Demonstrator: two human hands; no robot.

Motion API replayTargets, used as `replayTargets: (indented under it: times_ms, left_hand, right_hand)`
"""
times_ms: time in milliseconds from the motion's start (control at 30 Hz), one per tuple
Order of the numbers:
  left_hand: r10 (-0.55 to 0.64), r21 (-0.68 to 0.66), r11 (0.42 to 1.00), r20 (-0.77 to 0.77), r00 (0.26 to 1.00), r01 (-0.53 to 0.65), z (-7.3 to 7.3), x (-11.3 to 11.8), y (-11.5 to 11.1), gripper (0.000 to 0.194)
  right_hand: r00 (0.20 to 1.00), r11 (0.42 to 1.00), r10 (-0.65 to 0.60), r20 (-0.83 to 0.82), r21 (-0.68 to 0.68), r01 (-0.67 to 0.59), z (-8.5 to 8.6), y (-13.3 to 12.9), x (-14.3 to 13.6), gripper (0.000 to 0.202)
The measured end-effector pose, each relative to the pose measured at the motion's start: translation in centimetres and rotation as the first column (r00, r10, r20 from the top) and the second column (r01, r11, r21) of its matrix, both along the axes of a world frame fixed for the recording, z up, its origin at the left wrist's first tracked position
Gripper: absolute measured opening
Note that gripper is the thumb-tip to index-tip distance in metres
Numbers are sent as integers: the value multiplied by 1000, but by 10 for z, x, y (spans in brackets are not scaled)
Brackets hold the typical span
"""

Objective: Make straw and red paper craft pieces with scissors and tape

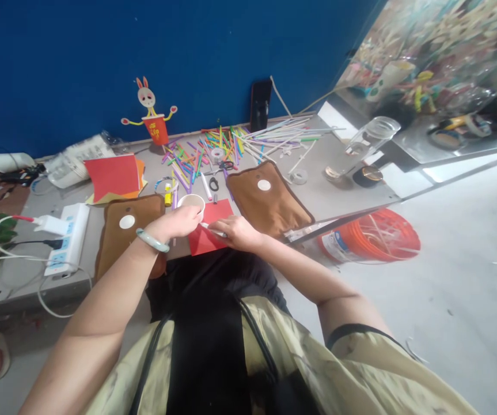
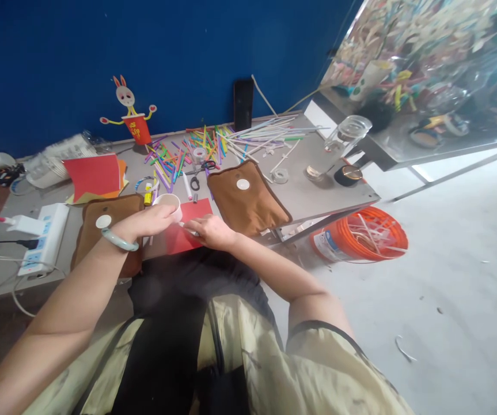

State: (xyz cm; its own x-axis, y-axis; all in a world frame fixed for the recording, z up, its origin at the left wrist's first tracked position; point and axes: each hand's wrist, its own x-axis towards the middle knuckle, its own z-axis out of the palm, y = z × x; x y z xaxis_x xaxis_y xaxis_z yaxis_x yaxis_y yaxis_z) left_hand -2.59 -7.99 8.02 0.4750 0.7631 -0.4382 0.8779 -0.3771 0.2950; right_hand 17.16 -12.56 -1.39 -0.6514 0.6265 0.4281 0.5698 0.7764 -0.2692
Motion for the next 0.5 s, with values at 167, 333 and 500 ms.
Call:
replayTargets:
  times_ms: [167, 333, 500]
  left_hand:
    - [17, -11, 1000, 20, 1000, -16, -1, -2, -1, 29]
    - [36, -11, 999, 0, 999, -36, 6, 1, -5, 29]
    - [20, -5, 1000, -11, 1000, -20, 5, 2, -5, 30]
  right_hand:
    - [997, 997, 30, -65, -68, -34, 2, 5, 5, 23]
    - [995, 991, 22, -96, -130, -34, 8, 9, 8, 26]
    - [995, 988, -13, -99, -157, -3, 10, 12, 14, 27]
